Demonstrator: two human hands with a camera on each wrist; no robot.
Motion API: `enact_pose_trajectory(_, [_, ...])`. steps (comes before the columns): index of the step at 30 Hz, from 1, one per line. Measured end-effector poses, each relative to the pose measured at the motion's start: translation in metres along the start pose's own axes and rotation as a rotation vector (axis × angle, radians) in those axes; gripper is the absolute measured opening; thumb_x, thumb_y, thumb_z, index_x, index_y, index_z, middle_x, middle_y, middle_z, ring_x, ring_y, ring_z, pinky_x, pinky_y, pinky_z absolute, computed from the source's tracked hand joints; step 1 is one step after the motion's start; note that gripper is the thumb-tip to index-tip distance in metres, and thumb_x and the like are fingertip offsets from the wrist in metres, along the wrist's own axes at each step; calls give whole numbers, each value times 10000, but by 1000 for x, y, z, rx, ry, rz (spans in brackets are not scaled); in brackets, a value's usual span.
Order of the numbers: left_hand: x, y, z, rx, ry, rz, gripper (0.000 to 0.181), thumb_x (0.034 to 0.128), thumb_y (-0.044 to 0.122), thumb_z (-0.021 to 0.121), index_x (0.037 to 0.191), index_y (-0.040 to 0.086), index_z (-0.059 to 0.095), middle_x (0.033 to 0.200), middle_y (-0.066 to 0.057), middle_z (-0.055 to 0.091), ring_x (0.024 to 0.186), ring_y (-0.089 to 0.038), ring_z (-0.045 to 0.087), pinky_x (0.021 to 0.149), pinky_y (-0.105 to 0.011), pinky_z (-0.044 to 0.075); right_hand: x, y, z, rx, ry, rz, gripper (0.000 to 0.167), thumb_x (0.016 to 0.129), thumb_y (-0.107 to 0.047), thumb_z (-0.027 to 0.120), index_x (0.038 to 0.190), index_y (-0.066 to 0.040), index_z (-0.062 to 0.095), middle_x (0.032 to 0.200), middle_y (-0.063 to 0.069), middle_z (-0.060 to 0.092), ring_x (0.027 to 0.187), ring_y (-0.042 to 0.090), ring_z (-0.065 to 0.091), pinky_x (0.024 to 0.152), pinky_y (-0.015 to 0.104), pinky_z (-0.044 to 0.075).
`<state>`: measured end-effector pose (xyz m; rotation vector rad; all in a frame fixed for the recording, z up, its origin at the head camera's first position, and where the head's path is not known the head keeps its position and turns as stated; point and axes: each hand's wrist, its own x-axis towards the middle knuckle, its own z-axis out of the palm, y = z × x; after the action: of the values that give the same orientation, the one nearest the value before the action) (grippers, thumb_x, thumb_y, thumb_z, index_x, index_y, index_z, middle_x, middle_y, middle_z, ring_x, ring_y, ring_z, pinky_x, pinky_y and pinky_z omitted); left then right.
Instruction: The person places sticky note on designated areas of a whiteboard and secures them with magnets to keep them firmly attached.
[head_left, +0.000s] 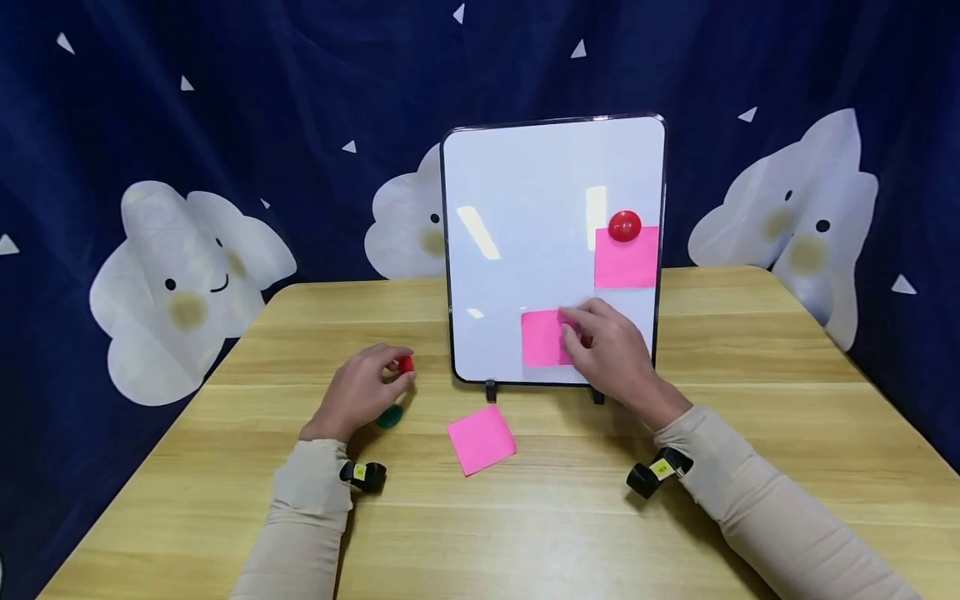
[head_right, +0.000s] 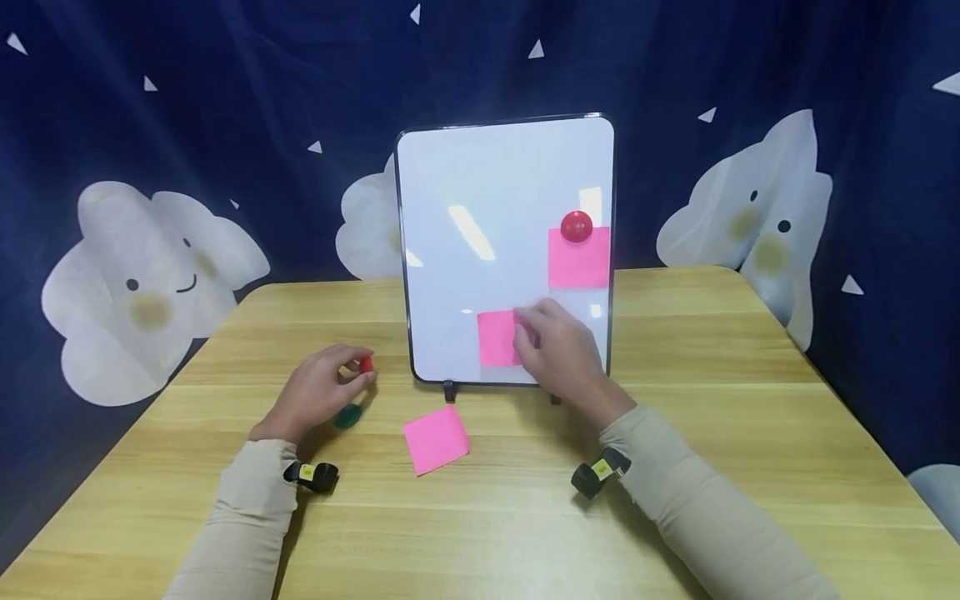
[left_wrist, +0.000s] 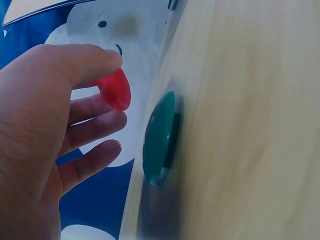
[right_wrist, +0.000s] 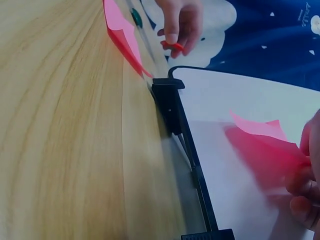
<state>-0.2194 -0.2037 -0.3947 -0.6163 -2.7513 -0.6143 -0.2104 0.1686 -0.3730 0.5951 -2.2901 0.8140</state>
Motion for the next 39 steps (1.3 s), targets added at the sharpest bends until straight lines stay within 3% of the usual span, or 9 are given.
enact_pose_trajectory(7, [0,0,2,3,0,13,350,923,276,727,1213,81,706,989,7,677,858,-157,636,746,-400,548,-1,-1,1,0,20,-15,316,873,21,672,1186,15,717,936,93,637,730,170,530,612,305,482])
enact_pose_trajectory(16, [1,2,2,7,-1,17,340,920,276,731,1200,84,709,974,5,674,850,-158,627,740,-394,544,1,-1,2,34,48,-11,140,860,44,711,999,35,717,898,98,599,756,192,544,642,313,501])
enact_pose_trajectory(28, [1,2,2,-9,-10,8,358,924,272,727,1223,78,701,1017,-2,683,883,-166,645,758,-405,553,1,-5,0,-10,-24,-10,275,850,13,749,1122,52,739,928,83,526,790,165,535,625,286,528])
enact_pose_trajectory(39, [0,2,1,-15,-6,4,375,929,295,721,1238,84,696,1019,2,685,889,-164,658,760,-399,561,1,-5,-2,-100,-63,-23,313,844,-22,745,1155,-46,759,849,55,522,678,157,502,530,282,446])
